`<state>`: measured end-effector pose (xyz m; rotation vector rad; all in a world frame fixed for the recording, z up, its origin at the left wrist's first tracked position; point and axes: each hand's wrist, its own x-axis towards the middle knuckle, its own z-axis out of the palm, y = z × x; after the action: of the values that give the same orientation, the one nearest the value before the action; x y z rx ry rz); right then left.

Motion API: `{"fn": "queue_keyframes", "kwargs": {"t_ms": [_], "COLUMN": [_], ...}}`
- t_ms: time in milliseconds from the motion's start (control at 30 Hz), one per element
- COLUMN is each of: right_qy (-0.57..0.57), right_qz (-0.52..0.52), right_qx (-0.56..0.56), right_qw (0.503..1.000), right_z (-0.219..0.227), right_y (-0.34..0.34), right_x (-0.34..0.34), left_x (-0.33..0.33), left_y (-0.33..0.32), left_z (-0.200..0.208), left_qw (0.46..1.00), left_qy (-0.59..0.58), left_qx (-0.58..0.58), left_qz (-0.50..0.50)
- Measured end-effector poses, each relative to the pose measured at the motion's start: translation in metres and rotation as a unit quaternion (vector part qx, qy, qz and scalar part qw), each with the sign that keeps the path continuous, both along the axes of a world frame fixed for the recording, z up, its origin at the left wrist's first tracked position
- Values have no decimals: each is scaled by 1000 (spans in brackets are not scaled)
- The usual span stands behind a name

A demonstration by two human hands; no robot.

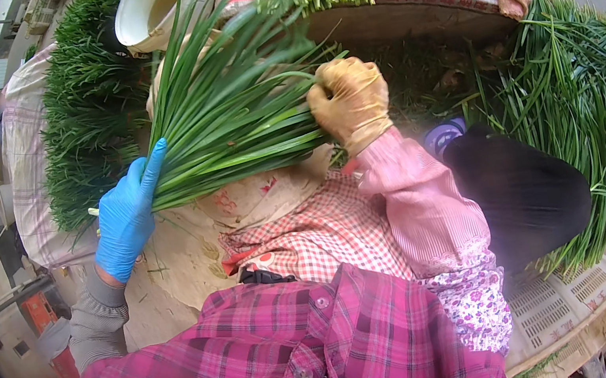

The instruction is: The person gathers green leafy vegetables, aligns them into bunches, and secures each bunch with a red rubber band. The person places the tied bundles into a white bucket. The person repeats this process for multiple bunches.

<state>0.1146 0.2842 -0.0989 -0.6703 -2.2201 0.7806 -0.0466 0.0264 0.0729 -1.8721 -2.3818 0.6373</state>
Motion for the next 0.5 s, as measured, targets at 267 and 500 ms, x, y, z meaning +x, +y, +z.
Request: {"fn": "queue_keyframes", "kwargs": {"t_ms": [267, 500], "right_qy": [152, 103], "right_qz": [-64, 103], "right_qx": [-389, -495], "right_qw": [906, 856], "right_z": [2, 38], "right_y": [21, -6], "right_x": [63, 105], "left_x": [19, 17], "left_y": [-2, 1], "left_z": [-15, -21], "left_qw": [999, 997], "left_qy": [-30, -47], "left_qx": [-37, -57], "left_qz": [-16, -6]}}
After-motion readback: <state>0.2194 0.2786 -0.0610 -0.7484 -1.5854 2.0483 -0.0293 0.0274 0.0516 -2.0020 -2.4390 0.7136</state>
